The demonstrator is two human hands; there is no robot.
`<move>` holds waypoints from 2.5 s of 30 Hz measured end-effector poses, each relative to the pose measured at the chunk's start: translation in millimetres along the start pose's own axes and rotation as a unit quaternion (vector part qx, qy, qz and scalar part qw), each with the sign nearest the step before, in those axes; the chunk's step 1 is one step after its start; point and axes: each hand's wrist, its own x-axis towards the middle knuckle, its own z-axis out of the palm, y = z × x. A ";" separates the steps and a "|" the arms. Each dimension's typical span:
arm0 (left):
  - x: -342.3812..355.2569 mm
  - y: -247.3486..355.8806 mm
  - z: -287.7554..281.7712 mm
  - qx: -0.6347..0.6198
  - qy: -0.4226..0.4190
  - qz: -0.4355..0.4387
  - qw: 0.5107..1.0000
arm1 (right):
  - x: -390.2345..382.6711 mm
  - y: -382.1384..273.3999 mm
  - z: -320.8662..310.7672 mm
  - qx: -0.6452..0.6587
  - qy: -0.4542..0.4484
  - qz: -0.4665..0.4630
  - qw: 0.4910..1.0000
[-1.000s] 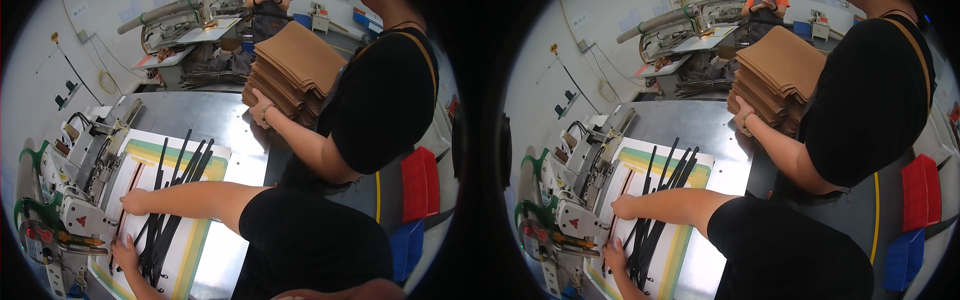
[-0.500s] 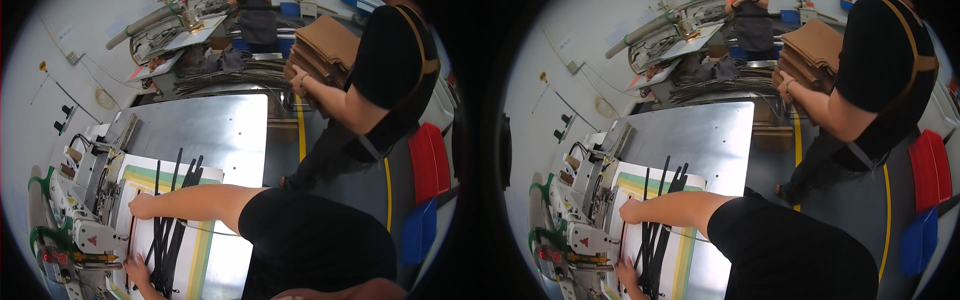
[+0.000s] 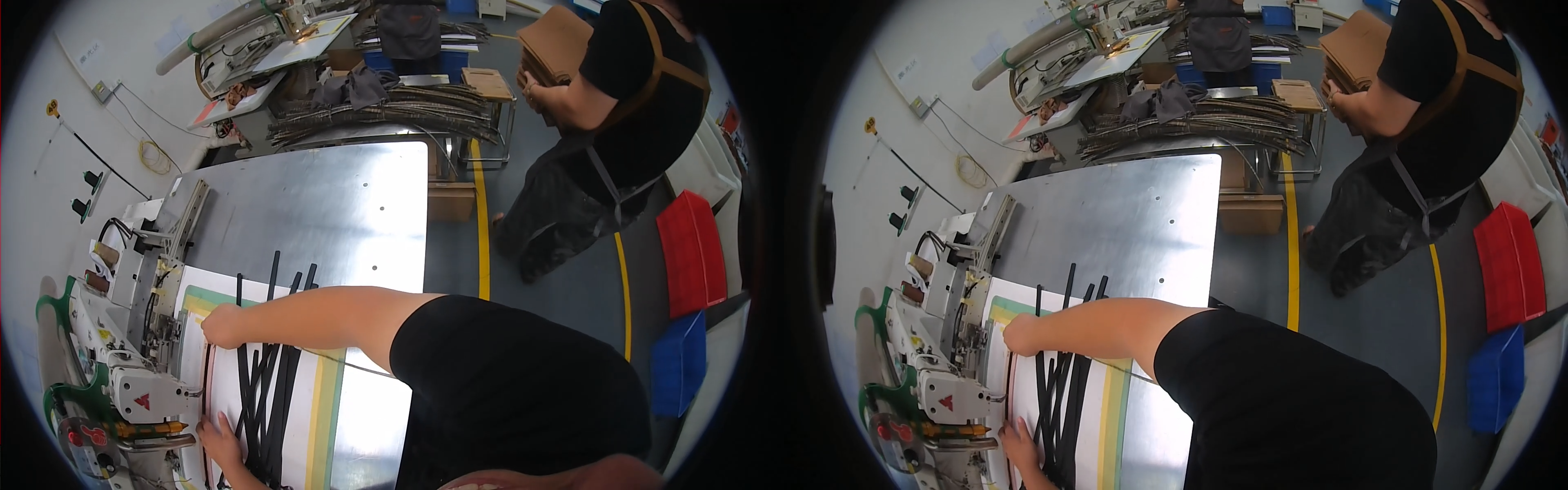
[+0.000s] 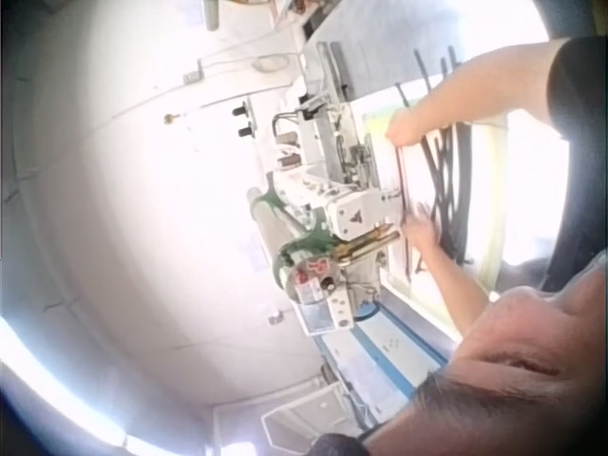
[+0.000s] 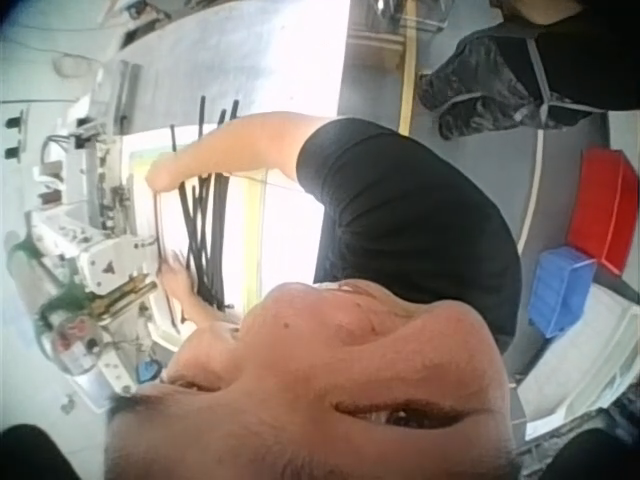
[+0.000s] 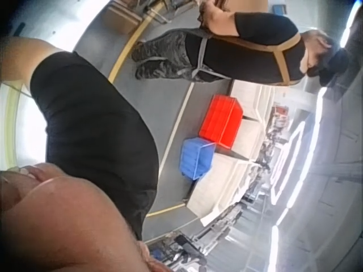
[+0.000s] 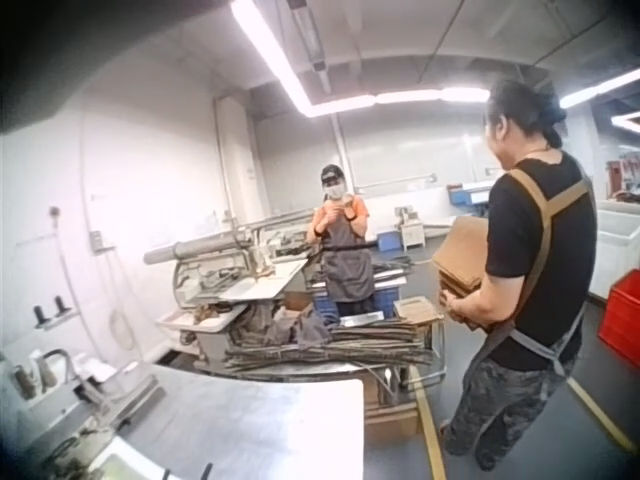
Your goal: The recorder is using an industrial sewing machine to sew black straps.
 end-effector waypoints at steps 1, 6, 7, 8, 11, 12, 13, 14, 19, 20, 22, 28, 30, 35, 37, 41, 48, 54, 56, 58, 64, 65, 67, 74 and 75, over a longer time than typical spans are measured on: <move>-1.2 1.3 -1.6 0.005 -0.006 -0.006 1.000 | 1.8 -1.4 2.6 0.001 -0.003 -0.002 1.000; -3.6 7.7 -3.2 0.010 -0.008 -0.013 1.000 | 5.2 -1.7 10.9 -0.027 0.018 -0.039 0.999; -4.7 9.3 -6.0 0.012 -0.008 -0.013 1.000 | 3.9 -2.4 11.6 -0.026 0.015 -0.041 0.999; -6.7 11.1 -8.6 0.012 -0.007 -0.015 1.000 | 3.4 -5.2 12.4 -0.019 0.040 -0.052 0.998; -9.4 14.4 -10.3 0.005 0.000 -0.010 1.000 | 0.2 -12.3 11.2 -0.008 0.055 -0.061 0.997; -10.1 17.2 -12.0 0.005 0.002 -0.015 1.000 | -1.4 -14.1 8.7 -0.004 0.046 -0.057 0.997; -10.3 20.8 -14.3 -0.005 -0.002 -0.009 1.000 | -3.2 -15.3 6.0 -0.004 0.045 -0.062 0.997; -9.7 26.2 -16.4 -0.016 -0.005 -0.003 1.000 | -5.2 -14.8 4.7 -0.003 0.040 -0.067 0.997; -18.9 53.5 -29.3 -0.007 -0.016 -0.039 0.999 | -14.4 -16.4 -5.6 -0.001 0.031 -0.102 0.994; -21.9 59.3 -31.7 0.000 -0.009 -0.042 0.999 | -17.3 -15.2 -7.2 -0.004 0.033 -0.108 0.994; -24.3 64.4 -37.6 0.002 -0.019 -0.050 0.999 | -23.6 -14.0 -11.8 -0.009 0.034 -0.114 0.993; -37.5 66.9 -42.1 0.006 -0.016 -0.063 0.998 | -22.2 -27.4 -2.7 -0.002 0.054 -0.149 0.987; -44.4 55.7 -30.9 -0.007 0.029 -0.044 0.999 | -17.2 -35.8 7.1 0.106 0.071 -0.108 0.986; -19.6 81.7 -22.7 -0.062 0.069 0.031 0.995 | -1.8 15.6 25.8 0.055 0.096 -0.150 0.983; -20.7 85.6 -29.7 -0.056 0.056 -0.007 0.997 | -17.1 13.4 0.2 0.015 0.026 -0.066 0.997; -22.2 75.1 -24.8 -0.023 0.051 -0.070 0.996 | -53.9 38.9 -28.7 -0.011 0.026 0.028 0.999; -7.1 73.5 -14.4 -0.025 0.047 -0.015 0.998 | -60.0 65.3 -17.5 0.003 0.087 -0.035 0.996; -12.8 -1.4 -7.7 0.035 0.007 0.055 0.998 | -45.5 79.6 19.4 0.034 0.093 -0.019 0.995; -30.9 -47.8 -4.9 0.044 0.010 0.060 0.997 | -53.8 61.8 8.9 0.033 0.072 -0.027 0.996; -39.1 -176.3 30.1 0.022 0.026 0.070 0.997 | -53.1 53.8 7.7 0.031 0.074 -0.024 0.996; -79.5 -303.7 30.5 0.004 0.103 -0.116 0.988 | -60.1 56.3 -9.5 0.010 0.082 -0.025 0.996; -67.2 -310.6 36.2 0.002 0.088 -0.109 0.990 | -59.7 54.9 -11.1 0.002 0.083 -0.012 0.997; -45.8 -325.8 31.5 0.021 0.051 -0.104 0.993 | -55.3 64.1 -7.1 0.014 0.070 -0.017 0.997; -19.3 -363.8 53.2 0.032 -0.023 -0.122 0.992 | -46.9 58.7 -4.4 -0.007 0.074 -0.013 0.997; -16.7 -349.9 47.0 0.064 -0.072 -0.175 0.980 | -45.6 56.8 -0.7 0.012 0.077 0.001 0.997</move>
